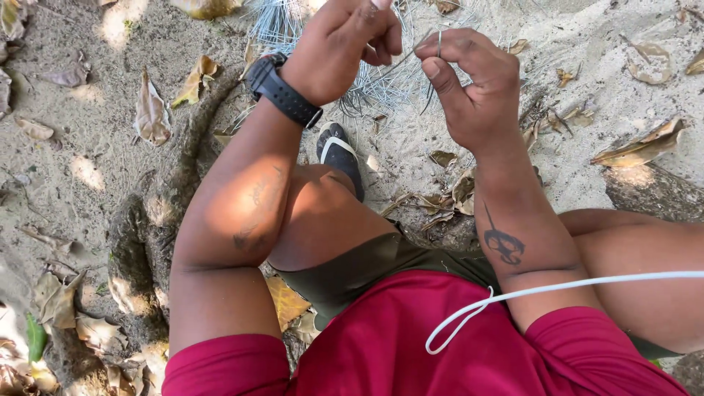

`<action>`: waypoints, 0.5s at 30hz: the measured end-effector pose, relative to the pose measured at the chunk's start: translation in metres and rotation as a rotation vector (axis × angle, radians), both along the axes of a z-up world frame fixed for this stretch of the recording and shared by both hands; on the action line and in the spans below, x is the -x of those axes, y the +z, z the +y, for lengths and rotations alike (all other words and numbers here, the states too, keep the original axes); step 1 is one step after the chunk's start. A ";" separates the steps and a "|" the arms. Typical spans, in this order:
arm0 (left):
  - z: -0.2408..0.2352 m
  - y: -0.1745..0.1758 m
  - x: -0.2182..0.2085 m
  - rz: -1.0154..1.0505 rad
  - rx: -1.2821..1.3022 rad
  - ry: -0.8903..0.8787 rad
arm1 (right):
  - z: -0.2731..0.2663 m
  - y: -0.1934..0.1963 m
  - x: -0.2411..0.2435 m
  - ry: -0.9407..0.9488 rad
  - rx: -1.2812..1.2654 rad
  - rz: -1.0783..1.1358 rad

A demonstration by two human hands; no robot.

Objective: Sorting and organizing thin metal wire ties on the ground.

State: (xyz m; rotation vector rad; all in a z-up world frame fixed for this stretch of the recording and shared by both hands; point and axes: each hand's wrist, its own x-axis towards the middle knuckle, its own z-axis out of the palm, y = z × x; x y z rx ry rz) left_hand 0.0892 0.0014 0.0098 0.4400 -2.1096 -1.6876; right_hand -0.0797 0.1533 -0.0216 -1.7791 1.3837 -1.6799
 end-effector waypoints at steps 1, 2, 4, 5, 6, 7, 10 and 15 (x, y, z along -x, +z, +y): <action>0.000 0.003 0.001 0.000 0.004 -0.001 | -0.001 0.002 -0.001 -0.001 0.004 0.000; 0.002 0.004 0.001 -0.020 0.003 -0.004 | 0.001 0.003 -0.003 -0.015 -0.004 0.013; 0.005 0.008 0.002 -0.040 -0.001 -0.008 | 0.001 0.001 -0.005 -0.031 -0.014 0.025; 0.007 0.011 0.003 -0.057 0.073 0.005 | 0.000 -0.001 -0.006 -0.042 -0.051 0.074; 0.008 0.015 0.003 -0.074 0.150 0.017 | -0.001 -0.004 -0.006 -0.053 -0.086 0.123; 0.009 0.013 0.003 -0.074 0.150 0.016 | 0.000 -0.004 -0.008 -0.054 -0.086 0.122; 0.008 0.013 0.004 -0.052 0.082 0.005 | -0.002 -0.007 -0.010 -0.043 -0.056 0.123; 0.009 0.010 0.003 -0.058 0.211 0.013 | 0.001 -0.002 -0.008 -0.123 0.013 -0.007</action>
